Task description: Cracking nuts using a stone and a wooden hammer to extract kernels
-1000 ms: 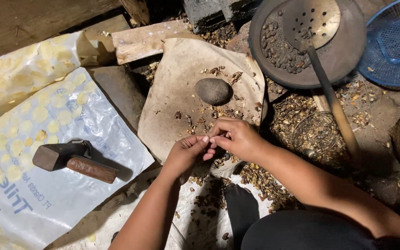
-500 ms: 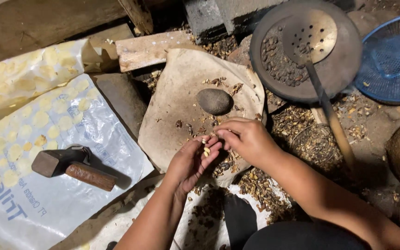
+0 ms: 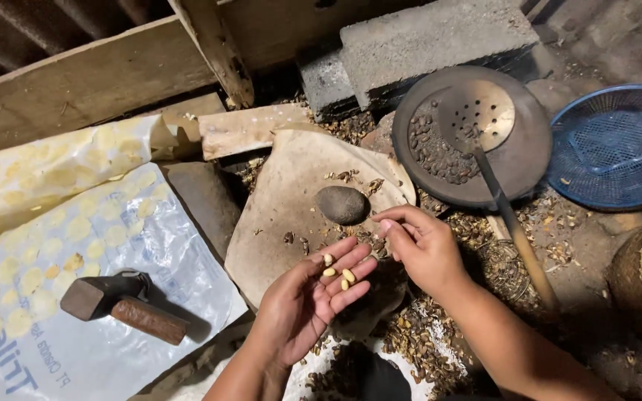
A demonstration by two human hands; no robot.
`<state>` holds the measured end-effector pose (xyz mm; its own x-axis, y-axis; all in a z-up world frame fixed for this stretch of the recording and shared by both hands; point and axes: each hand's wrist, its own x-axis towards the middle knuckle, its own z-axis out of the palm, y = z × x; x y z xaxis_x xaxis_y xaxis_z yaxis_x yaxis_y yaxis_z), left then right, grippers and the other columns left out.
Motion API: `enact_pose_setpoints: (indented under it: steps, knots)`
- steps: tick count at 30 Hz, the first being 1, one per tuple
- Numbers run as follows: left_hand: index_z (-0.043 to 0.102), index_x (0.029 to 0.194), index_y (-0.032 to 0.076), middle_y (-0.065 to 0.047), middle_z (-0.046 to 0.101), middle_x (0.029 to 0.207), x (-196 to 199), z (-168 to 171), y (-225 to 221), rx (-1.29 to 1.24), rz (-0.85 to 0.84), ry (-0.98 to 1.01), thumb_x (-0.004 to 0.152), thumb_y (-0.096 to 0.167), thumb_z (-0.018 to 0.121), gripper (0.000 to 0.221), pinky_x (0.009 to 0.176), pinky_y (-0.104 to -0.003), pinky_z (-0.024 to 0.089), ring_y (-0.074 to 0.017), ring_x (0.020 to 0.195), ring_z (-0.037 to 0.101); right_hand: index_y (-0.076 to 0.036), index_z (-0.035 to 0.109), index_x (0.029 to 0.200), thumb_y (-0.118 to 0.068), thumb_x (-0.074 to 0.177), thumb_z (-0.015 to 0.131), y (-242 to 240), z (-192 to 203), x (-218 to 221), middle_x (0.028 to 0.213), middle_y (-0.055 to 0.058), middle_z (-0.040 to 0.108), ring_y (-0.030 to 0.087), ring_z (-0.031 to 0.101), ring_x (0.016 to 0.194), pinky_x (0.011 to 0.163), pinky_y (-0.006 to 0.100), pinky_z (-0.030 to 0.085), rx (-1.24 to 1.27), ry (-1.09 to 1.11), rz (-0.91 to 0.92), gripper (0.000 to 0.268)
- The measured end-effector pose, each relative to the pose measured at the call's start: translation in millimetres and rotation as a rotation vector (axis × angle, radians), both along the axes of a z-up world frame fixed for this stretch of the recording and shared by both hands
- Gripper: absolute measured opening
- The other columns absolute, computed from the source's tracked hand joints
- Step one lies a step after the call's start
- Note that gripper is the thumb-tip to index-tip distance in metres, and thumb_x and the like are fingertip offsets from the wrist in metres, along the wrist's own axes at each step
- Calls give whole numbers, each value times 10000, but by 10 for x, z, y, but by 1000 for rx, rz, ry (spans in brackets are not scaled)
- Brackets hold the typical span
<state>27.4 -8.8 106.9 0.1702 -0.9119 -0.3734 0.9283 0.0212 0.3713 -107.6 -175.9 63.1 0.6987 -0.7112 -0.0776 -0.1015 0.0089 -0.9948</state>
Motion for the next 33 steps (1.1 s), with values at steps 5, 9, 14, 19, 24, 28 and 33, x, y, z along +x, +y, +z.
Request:
enact_pose_setpoints:
  steps: [5,9,14,19,24,28,33]
  knots:
    - [515,1440,-123,-304,623,1370,-2,6,-26,175,3,-67,1027,96,415,478,961,-385,565,-347,1212,645,-10,706,1040,7,901,642,73,183,29,980,66,692,96,622,726,661,205,552,-303,-93,178,153]
    - [618,1279,-196,-338,663,1215,-66,2,-74,447,41,-93,1023,33,478,371,969,-448,583,-359,1044,670,-24,735,1133,-8,870,678,201,175,128,1015,74,634,114,598,720,623,192,556,-592,-31,393,269]
    - [538,1322,-201,-276,635,1079,-14,-225,-31,367,18,-90,1063,151,376,467,908,-411,622,-297,915,680,-19,704,977,-17,850,668,161,-73,160,938,76,663,156,640,731,617,253,569,-585,90,299,132]
    - [446,1494,-110,-309,598,1406,124,-436,17,263,2,9,1035,205,295,577,990,-423,553,-367,1231,628,-28,739,1058,18,842,666,106,-273,162,944,73,710,122,582,632,536,238,515,-496,297,169,234]
    - [526,1431,-93,-244,672,1294,116,-558,97,294,-38,-212,972,-11,572,468,1018,-393,561,-287,1129,710,-98,766,1183,-16,860,653,57,-348,99,1084,139,758,346,759,905,760,430,621,-418,115,153,352]
    - [581,1384,-41,-164,731,1139,730,-174,324,138,-59,-407,1052,113,541,368,842,-272,652,-185,924,766,-101,795,1092,-23,876,618,-148,245,107,1008,142,766,369,729,997,870,456,569,-649,73,198,291]
    - [780,1075,43,-155,775,780,1885,1028,1100,369,187,-1177,882,60,776,194,538,-185,613,-136,604,737,-115,792,1028,-43,906,675,451,1550,731,1003,100,772,311,733,1007,867,437,563,-1024,-84,340,184]
